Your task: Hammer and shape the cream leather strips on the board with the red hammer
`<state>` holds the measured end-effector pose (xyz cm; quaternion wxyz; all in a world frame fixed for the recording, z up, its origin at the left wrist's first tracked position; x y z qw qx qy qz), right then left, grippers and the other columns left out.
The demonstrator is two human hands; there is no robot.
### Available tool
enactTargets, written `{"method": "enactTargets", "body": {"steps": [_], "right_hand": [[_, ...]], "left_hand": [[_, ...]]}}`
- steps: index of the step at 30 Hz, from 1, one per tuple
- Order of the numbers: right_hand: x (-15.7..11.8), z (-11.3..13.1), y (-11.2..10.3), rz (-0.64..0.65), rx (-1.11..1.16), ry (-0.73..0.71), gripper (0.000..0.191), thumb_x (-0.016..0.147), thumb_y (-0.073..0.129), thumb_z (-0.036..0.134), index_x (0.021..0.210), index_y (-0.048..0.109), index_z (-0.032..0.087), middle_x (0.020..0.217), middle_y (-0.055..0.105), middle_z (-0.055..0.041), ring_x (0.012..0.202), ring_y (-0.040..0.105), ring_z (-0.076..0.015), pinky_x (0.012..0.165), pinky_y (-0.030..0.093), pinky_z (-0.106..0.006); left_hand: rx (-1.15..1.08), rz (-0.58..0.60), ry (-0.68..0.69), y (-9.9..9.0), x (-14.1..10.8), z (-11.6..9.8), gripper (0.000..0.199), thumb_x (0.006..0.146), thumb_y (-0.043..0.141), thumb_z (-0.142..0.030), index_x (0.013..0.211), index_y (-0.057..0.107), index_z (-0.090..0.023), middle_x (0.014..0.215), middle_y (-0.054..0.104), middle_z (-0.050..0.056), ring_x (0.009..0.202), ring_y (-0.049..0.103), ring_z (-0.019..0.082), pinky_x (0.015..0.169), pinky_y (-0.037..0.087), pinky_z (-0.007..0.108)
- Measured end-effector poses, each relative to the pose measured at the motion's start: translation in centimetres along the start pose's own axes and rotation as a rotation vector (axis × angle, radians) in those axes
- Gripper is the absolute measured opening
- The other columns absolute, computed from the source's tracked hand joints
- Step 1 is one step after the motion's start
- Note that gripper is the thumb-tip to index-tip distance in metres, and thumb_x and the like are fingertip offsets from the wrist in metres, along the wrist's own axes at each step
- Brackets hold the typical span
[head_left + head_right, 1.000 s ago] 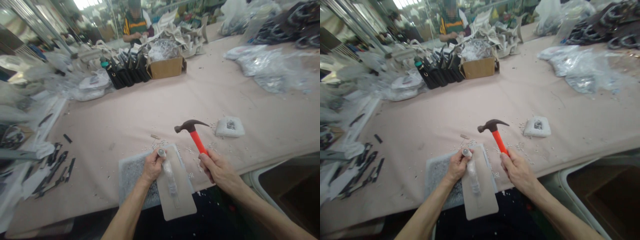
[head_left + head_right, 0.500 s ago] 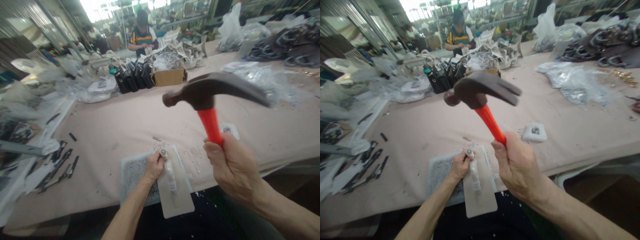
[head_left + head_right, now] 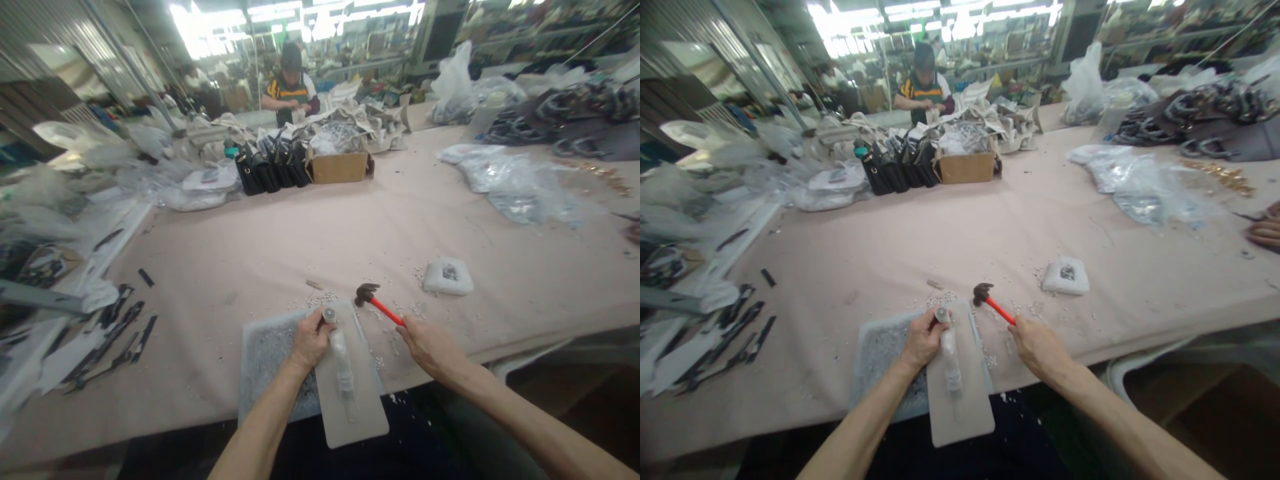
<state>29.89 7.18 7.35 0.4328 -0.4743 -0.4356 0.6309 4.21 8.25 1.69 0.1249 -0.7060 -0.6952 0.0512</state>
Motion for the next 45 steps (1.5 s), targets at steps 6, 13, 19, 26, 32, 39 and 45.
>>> {"method": "enactTargets", "body": {"steps": [6, 13, 19, 26, 32, 39, 45], "right_hand": [[-2.3, 9.9, -0.1, -0.277, -0.056, -0.647, 0.061, 0.091, 0.046, 0.004, 0.151, 0.048, 0.017, 0.156, 0.05, -0.0188, 0.128, 0.056, -0.0321, 0.1, 0.054, -0.049], [-2.9, 17.4, 0.8, -0.187, -0.385, -0.848, 0.024, 0.089, 0.051, 0.006, 0.104, 0.068, 0.014, 0.114, 0.068, -0.0157, 0.096, 0.061, -0.0301, 0.084, 0.054, -0.046], [-2.1, 16.4, -1.0, 0.03, -0.399, -0.51, 0.031, 0.089, 0.042, 0.0, 0.105, 0.066, 0.011, 0.088, 0.072, -0.0155, 0.082, 0.071, -0.0306, 0.078, 0.053, -0.044], [-2.0, 12.6, -2.9, 0.128, 0.005, -0.039, 0.029, 0.096, 0.055, 0.022, 0.122, 0.06, 0.011, 0.107, 0.076, -0.0198, 0.103, 0.074, -0.0358, 0.081, 0.052, -0.041], [-3.2, 13.0, 2.3, 0.121, 0.373, 0.022, 0.04, 0.1, 0.051, 0.026, 0.137, 0.055, 0.013, 0.105, 0.076, -0.017, 0.105, 0.073, -0.0353, 0.091, 0.052, -0.045], [-2.7, 10.5, 2.8, -0.022, 0.523, 0.057, 0.045, 0.104, 0.047, 0.038, 0.142, 0.055, 0.014, 0.117, 0.072, -0.015, 0.107, 0.07, -0.03, 0.097, 0.052, -0.045], [-1.6, 1.4, 1.5, -0.23, 0.084, 0.206, 0.035, 0.103, 0.052, 0.034, 0.126, 0.063, 0.009, 0.123, 0.064, -0.0195, 0.113, 0.063, -0.0339, 0.098, 0.049, -0.044]], "left_hand": [[-0.037, -0.014, 0.0, -0.2, -0.1, -0.2, 0.021, 0.08, 0.064, -0.028, 0.097, 0.075, -0.022, 0.088, 0.076, 0.002, 0.085, 0.068, 0.019, 0.082, 0.05, 0.031], [-0.456, -0.347, -0.246, -2.6, 0.6, 2.2, 0.046, 0.065, 0.085, -0.055, 0.089, 0.075, -0.016, 0.085, 0.079, 0.004, 0.078, 0.069, 0.017, 0.077, 0.055, 0.029], [-0.439, -0.539, -0.036, -9.8, 2.4, -2.2, 0.05, 0.066, 0.09, -0.054, 0.093, 0.077, -0.014, 0.089, 0.081, 0.006, 0.083, 0.074, 0.016, 0.081, 0.059, 0.028], [-0.325, -0.651, 0.165, -15.4, 1.2, -7.5, 0.037, 0.071, 0.09, -0.043, 0.096, 0.077, -0.018, 0.089, 0.082, 0.002, 0.083, 0.077, 0.015, 0.082, 0.062, 0.027], [-0.247, -0.29, -0.016, -6.5, 0.5, -3.7, 0.029, 0.078, 0.08, -0.041, 0.097, 0.078, -0.019, 0.092, 0.081, 0.004, 0.086, 0.072, 0.015, 0.08, 0.055, 0.025], [-0.352, -0.165, -0.143, -1.5, 1.3, 1.1, 0.038, 0.074, 0.079, -0.048, 0.098, 0.075, -0.018, 0.097, 0.081, 0.006, 0.089, 0.073, 0.018, 0.084, 0.055, 0.028], [-0.265, -0.09, -0.15, -0.9, 1.0, 1.4, 0.039, 0.08, 0.074, -0.048, 0.107, 0.076, -0.021, 0.109, 0.082, 0.007, 0.101, 0.074, 0.02, 0.092, 0.056, 0.03]]}}
Point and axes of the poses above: each hand's wrist, its own x-axis towards the middle knuckle, its own y-axis out of the palm, z = x × y, the point moved 8 cm from there along x, towards the middle knuckle
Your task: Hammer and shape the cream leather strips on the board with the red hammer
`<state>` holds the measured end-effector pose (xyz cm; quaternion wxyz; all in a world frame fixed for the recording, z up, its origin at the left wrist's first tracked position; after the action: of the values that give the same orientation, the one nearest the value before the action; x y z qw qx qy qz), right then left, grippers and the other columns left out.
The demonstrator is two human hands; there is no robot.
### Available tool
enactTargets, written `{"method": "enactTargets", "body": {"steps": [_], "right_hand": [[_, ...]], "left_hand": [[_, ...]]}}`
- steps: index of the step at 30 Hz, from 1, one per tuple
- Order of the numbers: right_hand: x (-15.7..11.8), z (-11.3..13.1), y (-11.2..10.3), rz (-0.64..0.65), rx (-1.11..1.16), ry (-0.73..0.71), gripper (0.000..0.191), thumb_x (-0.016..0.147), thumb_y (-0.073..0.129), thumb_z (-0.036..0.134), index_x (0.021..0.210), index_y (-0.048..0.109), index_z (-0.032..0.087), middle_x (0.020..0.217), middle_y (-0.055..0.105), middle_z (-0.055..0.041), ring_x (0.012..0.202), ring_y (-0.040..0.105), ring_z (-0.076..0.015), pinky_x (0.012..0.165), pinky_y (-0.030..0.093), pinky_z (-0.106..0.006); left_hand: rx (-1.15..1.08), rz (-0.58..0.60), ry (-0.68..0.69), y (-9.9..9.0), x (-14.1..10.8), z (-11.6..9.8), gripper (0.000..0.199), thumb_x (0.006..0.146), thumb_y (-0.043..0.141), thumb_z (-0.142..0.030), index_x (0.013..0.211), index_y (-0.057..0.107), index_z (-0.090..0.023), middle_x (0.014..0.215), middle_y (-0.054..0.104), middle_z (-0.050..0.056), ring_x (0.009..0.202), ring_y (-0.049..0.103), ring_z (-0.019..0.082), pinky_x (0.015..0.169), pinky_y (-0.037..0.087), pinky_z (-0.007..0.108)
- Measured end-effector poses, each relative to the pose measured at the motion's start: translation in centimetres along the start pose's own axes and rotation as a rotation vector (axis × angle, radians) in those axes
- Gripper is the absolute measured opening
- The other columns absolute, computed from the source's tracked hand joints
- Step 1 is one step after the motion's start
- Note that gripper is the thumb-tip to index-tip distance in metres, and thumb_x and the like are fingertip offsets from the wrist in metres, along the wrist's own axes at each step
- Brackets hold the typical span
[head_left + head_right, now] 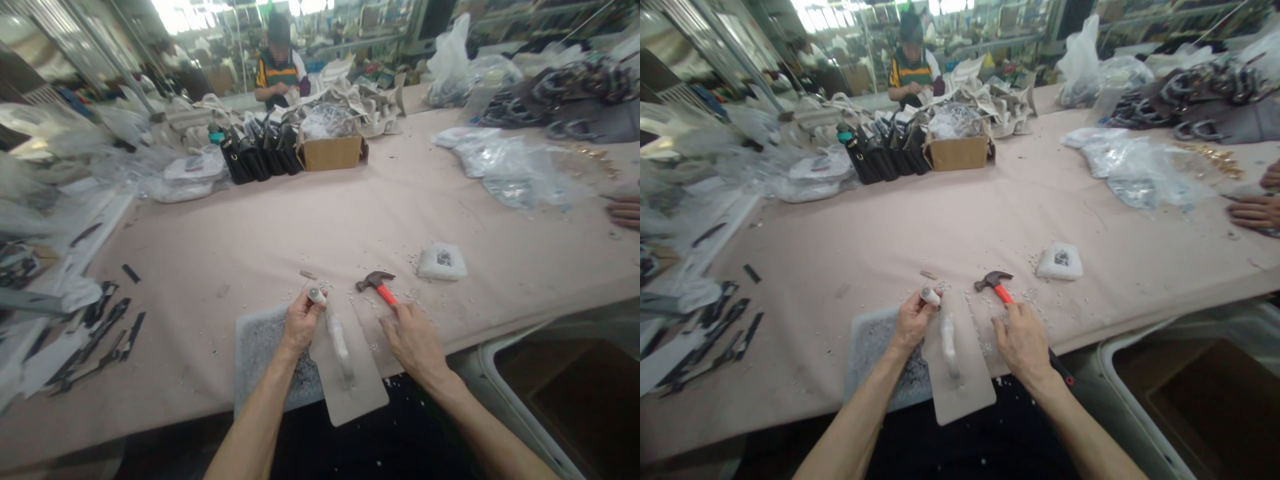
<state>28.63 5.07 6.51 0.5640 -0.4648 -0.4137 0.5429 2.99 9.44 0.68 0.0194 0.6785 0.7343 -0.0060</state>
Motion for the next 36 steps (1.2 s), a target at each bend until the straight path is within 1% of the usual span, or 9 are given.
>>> {"method": "enactTargets", "body": {"steps": [5, 17, 20, 23, 25, 27, 30, 32, 36], "right_hand": [[0.9, -4.0, 1.3, 0.082, -0.158, 0.066, 0.028, 0.104, 0.054, 0.033, 0.12, 0.063, 0.011, 0.112, 0.064, -0.0157, 0.104, 0.063, -0.0311, 0.088, 0.046, -0.04], [2.1, -4.4, 1.7, 0.163, -0.13, 0.07, 0.018, 0.103, 0.05, 0.027, 0.108, 0.06, 0.013, 0.105, 0.064, -0.0146, 0.092, 0.062, -0.0261, 0.076, 0.039, -0.036], [2.0, -4.1, 2.0, 0.312, 0.141, 0.123, 0.007, 0.098, 0.051, 0.021, 0.093, 0.055, 0.017, 0.085, 0.061, -0.0066, 0.078, 0.056, -0.02, 0.069, 0.037, -0.033], [0.4, -2.6, 2.8, 0.556, 0.748, 0.342, 0.01, 0.089, 0.049, 0.016, 0.082, 0.046, 0.022, 0.069, 0.049, 0.003, 0.061, 0.046, -0.0136, 0.057, 0.037, -0.028], [-0.9, -1.0, 2.2, 0.617, 1.046, 0.465, 0.008, 0.086, 0.047, 0.016, 0.083, 0.043, 0.023, 0.067, 0.045, 0.0059, 0.053, 0.039, -0.0111, 0.048, 0.034, -0.026], [-1.0, 0.7, 0.1, 0.527, 1.05, 0.358, 0.008, 0.091, 0.046, 0.025, 0.084, 0.042, 0.025, 0.064, 0.044, 0.0068, 0.049, 0.037, -0.011, 0.046, 0.031, -0.025], [-0.6, 3.9, -5.1, 0.181, 0.721, -0.106, 0.023, 0.099, 0.042, 0.043, 0.085, 0.044, 0.025, 0.063, 0.049, 0.0038, 0.054, 0.045, -0.0141, 0.053, 0.034, -0.029], [-0.8, 5.9, -7.3, 0.002, 0.44, -0.339, 0.024, 0.102, 0.039, 0.04, 0.087, 0.047, 0.024, 0.067, 0.054, 0.0001, 0.058, 0.047, -0.0155, 0.057, 0.031, -0.031], [-0.6, 8.0, -8.7, 0.07, 0.029, -0.522, 0.013, 0.098, 0.047, 0.022, 0.086, 0.052, 0.022, 0.062, 0.051, -0.0003, 0.052, 0.037, -0.0145, 0.054, 0.018, -0.034]], "left_hand": [[0.074, 0.016, 0.006, 0.1, -0.1, -0.1, 0.038, 0.082, 0.071, -0.048, 0.109, 0.075, -0.021, 0.111, 0.081, 0.008, 0.103, 0.074, 0.021, 0.094, 0.056, 0.032], [0.24, 0.041, 0.077, 0.6, -0.2, -0.6, 0.029, 0.086, 0.066, -0.037, 0.11, 0.073, -0.023, 0.105, 0.081, 0.005, 0.096, 0.073, 0.02, 0.088, 0.056, 0.032], [0.291, 0.023, 0.154, 0.9, -0.5, -1.0, 0.024, 0.085, 0.064, -0.031, 0.106, 0.073, -0.023, 0.094, 0.079, 0.002, 0.087, 0.072, 0.019, 0.081, 0.054, 0.03], [0.321, 0.023, 0.197, 1.2, -0.8, -1.2, 0.025, 0.084, 0.064, -0.029, 0.106, 0.074, -0.023, 0.092, 0.078, 0.002, 0.085, 0.071, 0.019, 0.081, 0.053, 0.03], [0.32, 0.028, 0.198, 1.3, -0.9, -1.2, 0.024, 0.085, 0.064, -0.03, 0.105, 0.074, -0.023, 0.091, 0.078, 0.002, 0.084, 0.069, 0.02, 0.08, 0.052, 0.031], [0.303, 0.028, 0.186, 1.3, -0.9, -1.2, 0.021, 0.086, 0.063, -0.03, 0.103, 0.075, -0.023, 0.091, 0.077, 0.002, 0.085, 0.069, 0.02, 0.08, 0.051, 0.031], [0.293, 0.017, 0.181, 1.3, -0.9, -1.2, 0.021, 0.085, 0.063, -0.028, 0.102, 0.074, -0.023, 0.092, 0.077, 0.002, 0.086, 0.068, 0.02, 0.08, 0.051, 0.031], [0.312, 0.009, 0.194, 1.4, -0.9, -1.3, 0.022, 0.085, 0.063, -0.028, 0.103, 0.073, -0.023, 0.091, 0.077, 0.002, 0.084, 0.067, 0.019, 0.08, 0.05, 0.031], [0.378, -0.003, 0.193, 1.5, -0.9, -1.2, 0.015, 0.084, 0.062, -0.028, 0.093, 0.072, -0.022, 0.074, 0.069, 0.0, 0.07, 0.06, 0.018, 0.07, 0.045, 0.031]]}}
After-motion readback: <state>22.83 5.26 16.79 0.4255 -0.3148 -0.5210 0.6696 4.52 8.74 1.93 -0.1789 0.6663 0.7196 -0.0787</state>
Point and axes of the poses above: each hand's wrist, its own x-axis towards the middle knuckle, its own y-axis out of the palm, z = x × y, the point moved 8 cm from there along x, towards the middle knuckle
